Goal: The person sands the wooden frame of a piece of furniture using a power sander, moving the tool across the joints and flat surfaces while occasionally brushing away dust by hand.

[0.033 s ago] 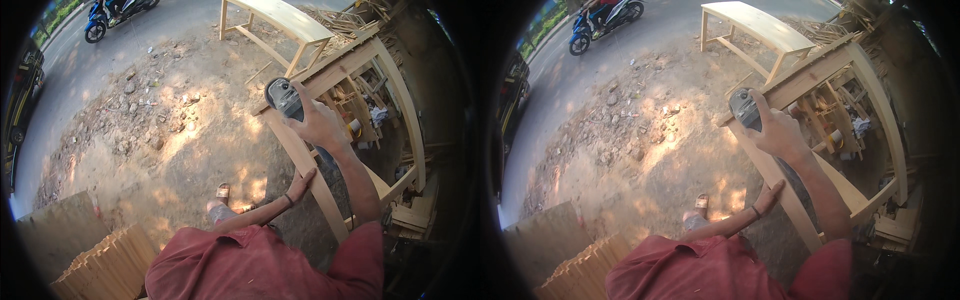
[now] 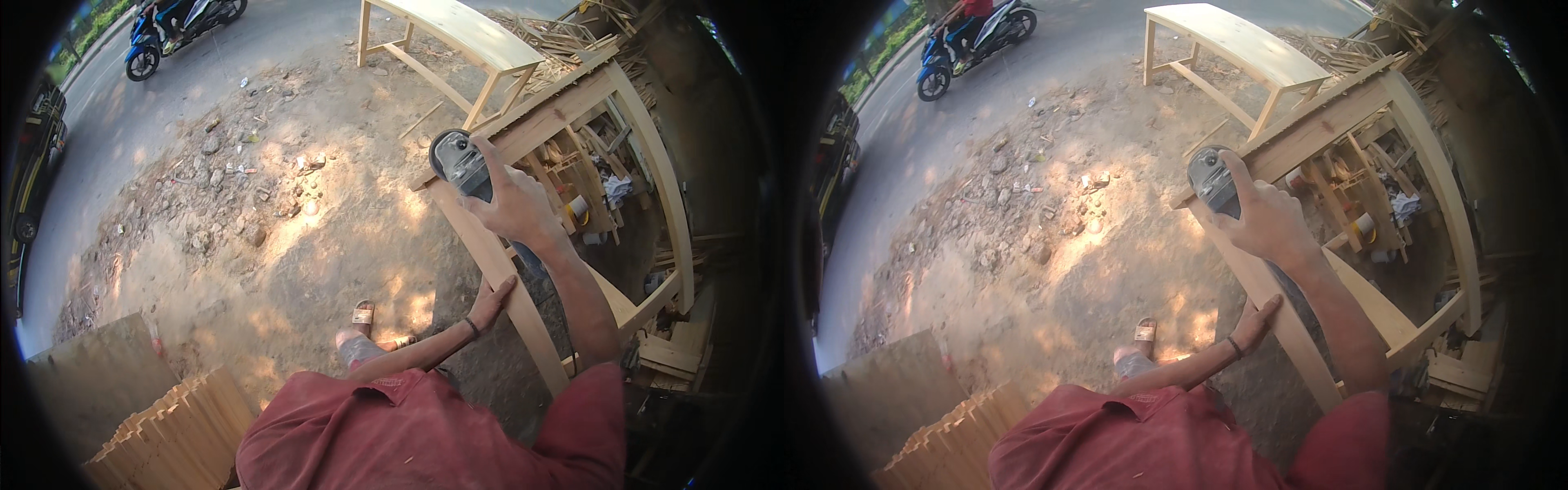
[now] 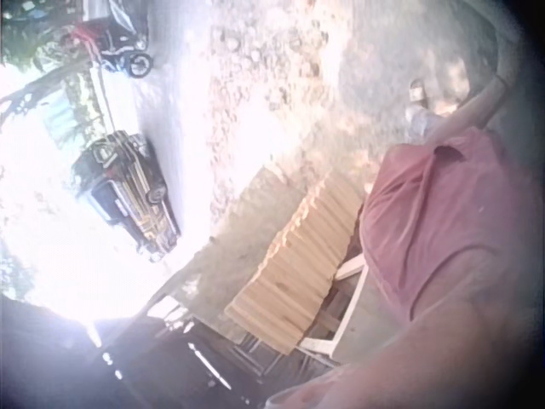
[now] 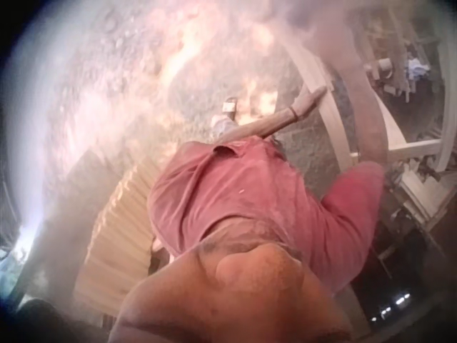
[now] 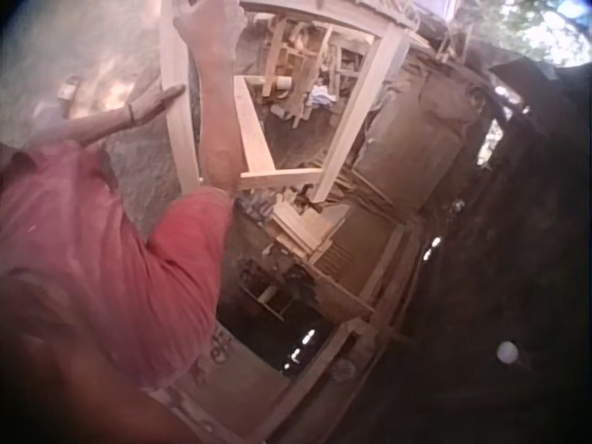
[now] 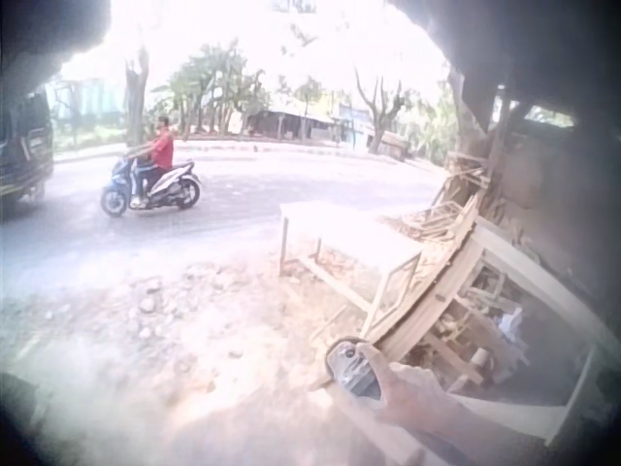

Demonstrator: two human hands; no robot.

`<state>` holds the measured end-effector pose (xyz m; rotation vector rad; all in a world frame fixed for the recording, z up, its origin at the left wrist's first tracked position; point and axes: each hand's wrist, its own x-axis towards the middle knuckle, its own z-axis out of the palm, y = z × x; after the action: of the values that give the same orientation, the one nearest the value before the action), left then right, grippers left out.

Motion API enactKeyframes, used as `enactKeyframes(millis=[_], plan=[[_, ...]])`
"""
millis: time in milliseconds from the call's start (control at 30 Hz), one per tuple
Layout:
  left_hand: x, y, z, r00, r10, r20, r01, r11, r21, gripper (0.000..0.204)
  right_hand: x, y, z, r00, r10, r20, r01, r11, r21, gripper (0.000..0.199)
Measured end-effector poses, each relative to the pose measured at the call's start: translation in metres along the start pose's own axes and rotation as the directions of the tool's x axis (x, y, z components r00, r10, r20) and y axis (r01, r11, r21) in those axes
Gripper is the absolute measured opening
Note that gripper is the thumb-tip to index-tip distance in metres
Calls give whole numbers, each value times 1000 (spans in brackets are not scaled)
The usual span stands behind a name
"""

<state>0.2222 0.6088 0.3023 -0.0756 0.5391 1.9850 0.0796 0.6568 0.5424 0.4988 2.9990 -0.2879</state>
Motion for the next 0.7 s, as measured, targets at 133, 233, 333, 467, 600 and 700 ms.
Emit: enactKeyframes(millis=[133,233,333,467,600,700], plan=[[-1,4,-2,999,-23,-29,25,997,69,52,3,5,-13,999,28,-19,-27,999,34,88],[-4,-2,-9,996,3,-86,4,997,74,51,13,28,-33,989,33,-144,-27,999,42,86],[-13,-3,-16,992,-3,-126,22,989,147,52,21,55,-59,960,118,-253,-129,991,-28,86],[-16,-2,-23,990,41,-137,-15,983,185,52,37,83,-92,939,119,-322,-101,992,71,86],[-16,-9,-37,998,-16,-59,28,979,204,56,55,118,-112,886,137,-443,-107,990,92,86],[-19,-1,-25,997,-22,-78,42,963,265,55,59,140,-121,858,188,-478,-134,980,146,88]])
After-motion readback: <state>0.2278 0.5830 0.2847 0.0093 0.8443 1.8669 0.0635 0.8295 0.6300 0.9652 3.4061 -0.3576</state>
